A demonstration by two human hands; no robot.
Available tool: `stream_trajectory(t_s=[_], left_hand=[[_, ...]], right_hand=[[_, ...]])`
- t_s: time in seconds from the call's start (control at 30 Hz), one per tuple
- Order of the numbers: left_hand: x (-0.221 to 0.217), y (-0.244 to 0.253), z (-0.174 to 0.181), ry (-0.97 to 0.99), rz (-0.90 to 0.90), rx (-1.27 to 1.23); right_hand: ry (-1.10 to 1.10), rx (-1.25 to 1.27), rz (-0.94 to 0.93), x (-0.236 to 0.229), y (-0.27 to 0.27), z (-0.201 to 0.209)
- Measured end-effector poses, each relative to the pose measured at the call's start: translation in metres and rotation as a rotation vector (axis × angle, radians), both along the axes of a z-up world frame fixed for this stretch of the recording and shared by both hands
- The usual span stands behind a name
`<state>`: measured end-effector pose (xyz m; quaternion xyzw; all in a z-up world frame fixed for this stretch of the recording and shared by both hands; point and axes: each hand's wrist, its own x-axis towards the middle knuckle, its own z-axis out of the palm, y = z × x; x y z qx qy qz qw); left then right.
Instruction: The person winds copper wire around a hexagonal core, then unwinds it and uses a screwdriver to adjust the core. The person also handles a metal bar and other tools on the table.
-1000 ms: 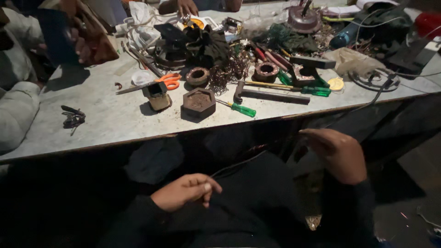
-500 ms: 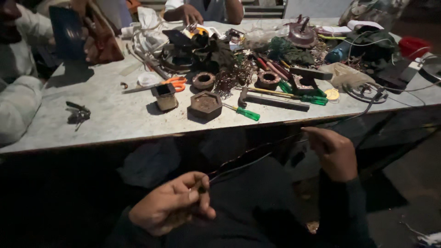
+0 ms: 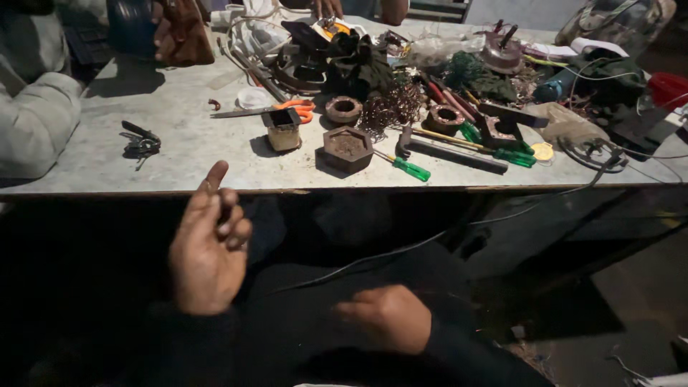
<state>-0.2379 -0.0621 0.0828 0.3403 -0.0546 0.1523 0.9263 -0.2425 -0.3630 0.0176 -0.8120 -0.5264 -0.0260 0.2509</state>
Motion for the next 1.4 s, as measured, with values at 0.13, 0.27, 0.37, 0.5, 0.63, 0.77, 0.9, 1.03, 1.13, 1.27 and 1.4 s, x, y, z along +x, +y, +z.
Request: stream_trajectory(t_s=[0.13,0.27,0.37,0.5,0.63,0.77,0.9,1.03,1.13,1.27,1.4], left_hand=[[0.020,-0.029,-0.029,-0.174,0.263,0.607],[0.019,-0.047,-0.049,-0.286,0.286,1.278],[0.008,-0.062,-0.054,-0.325,0.073,1.460],[-0.011,-0.074,-0.044,-0.244,-0.609,1.110],[-0.027,-0.057,-0.020,-0.172,-0.962,0.739],[-0.031,-0.045,-0.010,-0.120,-0.917,0.130],[-0.005,-0.053,-0.028,-0.171,-0.330,0.284],[0.019,-0.065,-0.055,-0.208,-0.089,0.996],[0.015,-0.068,-0.064,-0.215,-0.273,1.347],[0.004,-0.062,-0.050,-0.107,-0.970,1.197],[0.004,-0.057,-0.025,-0.121,-1.249,0.837]], right_hand=[[0.024,0.002,0.014,-0.020,0.008,0.014],[0.044,0.262,-0.020,-0.023,-0.008,0.036],[-0.180,0.459,-0.079,-0.012,-0.032,0.041],[-0.065,0.479,-0.522,0.008,-0.052,0.034],[0.028,0.409,-0.522,0.025,-0.034,0.021],[0.140,0.367,-0.424,0.007,0.014,-0.006],[0.182,0.169,-0.235,-0.019,0.044,-0.027],[0.212,0.114,-0.178,-0.024,0.032,-0.017],[-0.099,0.300,-0.223,-0.011,0.006,-0.001],[-0.014,0.212,-0.481,0.010,-0.030,0.007],[-0.081,0.251,-0.432,0.027,-0.033,-0.009]])
